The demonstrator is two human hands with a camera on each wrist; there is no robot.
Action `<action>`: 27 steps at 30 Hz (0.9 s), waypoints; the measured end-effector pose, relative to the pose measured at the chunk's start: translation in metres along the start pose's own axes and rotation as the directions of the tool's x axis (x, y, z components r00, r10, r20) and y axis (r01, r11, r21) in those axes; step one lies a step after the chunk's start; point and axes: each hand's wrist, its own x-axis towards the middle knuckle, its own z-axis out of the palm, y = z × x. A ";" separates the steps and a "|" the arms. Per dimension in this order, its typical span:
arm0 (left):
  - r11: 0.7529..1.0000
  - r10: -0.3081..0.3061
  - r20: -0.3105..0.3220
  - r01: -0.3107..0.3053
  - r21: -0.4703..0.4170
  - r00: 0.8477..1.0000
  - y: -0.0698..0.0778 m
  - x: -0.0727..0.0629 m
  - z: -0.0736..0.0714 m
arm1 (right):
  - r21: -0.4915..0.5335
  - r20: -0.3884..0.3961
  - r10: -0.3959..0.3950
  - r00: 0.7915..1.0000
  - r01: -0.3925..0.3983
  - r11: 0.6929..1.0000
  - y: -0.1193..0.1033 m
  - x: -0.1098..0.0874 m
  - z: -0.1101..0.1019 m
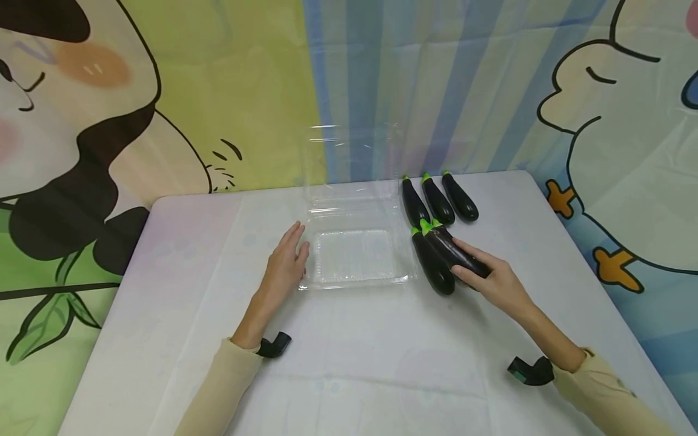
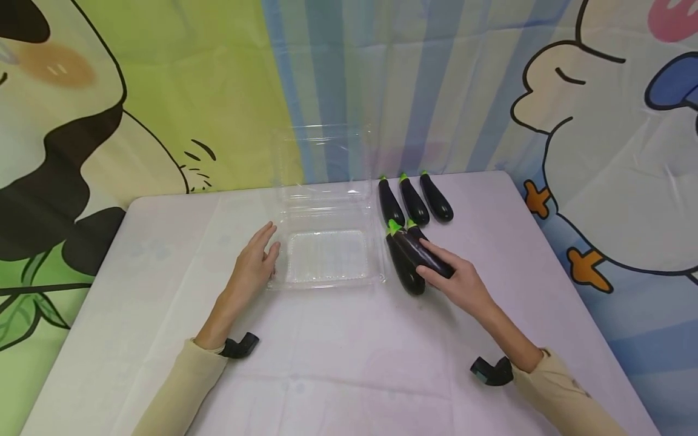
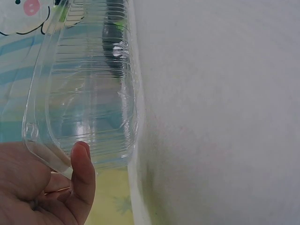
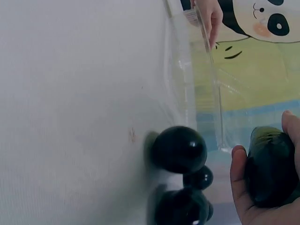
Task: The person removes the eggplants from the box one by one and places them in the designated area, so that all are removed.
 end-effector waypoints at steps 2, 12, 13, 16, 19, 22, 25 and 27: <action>1.000 -0.006 0.002 0.006 0.003 1.000 0.000 0.000 0.000 | -0.018 -0.023 0.035 0.999 -0.036 0.999 0.004 0.003 -0.003; 1.000 0.000 -0.006 0.000 0.012 1.000 -0.001 0.000 0.001 | -0.068 -0.116 0.179 0.977 -0.188 0.980 0.024 0.010 -0.018; 1.000 -0.001 -0.008 0.001 0.015 1.000 -0.001 0.000 0.001 | -0.074 -0.127 0.174 0.977 -0.184 0.980 0.027 0.011 -0.019; 1.000 -0.007 -0.009 0.007 0.013 1.000 -0.001 0.000 0.001 | -0.100 -0.147 0.155 0.977 -0.170 0.980 0.037 0.013 -0.022; 1.000 -0.013 -0.006 0.013 0.010 1.000 -0.001 0.000 0.001 | -0.135 -0.145 0.149 0.978 -0.169 0.976 0.046 0.016 -0.026; 1.000 -0.012 -0.005 0.012 0.012 1.000 -0.001 0.000 0.001 | -0.177 -0.111 0.151 0.982 -0.169 0.970 0.054 0.019 -0.028; 1.000 -0.008 -0.007 0.008 0.013 1.000 -0.001 0.000 0.001 | -0.212 -0.075 0.151 0.986 -0.163 0.964 0.061 0.022 -0.029; 1.000 -0.005 -0.006 0.005 0.010 1.000 -0.001 0.000 0.001 | -0.223 -0.067 0.156 0.985 -0.167 0.960 0.066 0.024 -0.028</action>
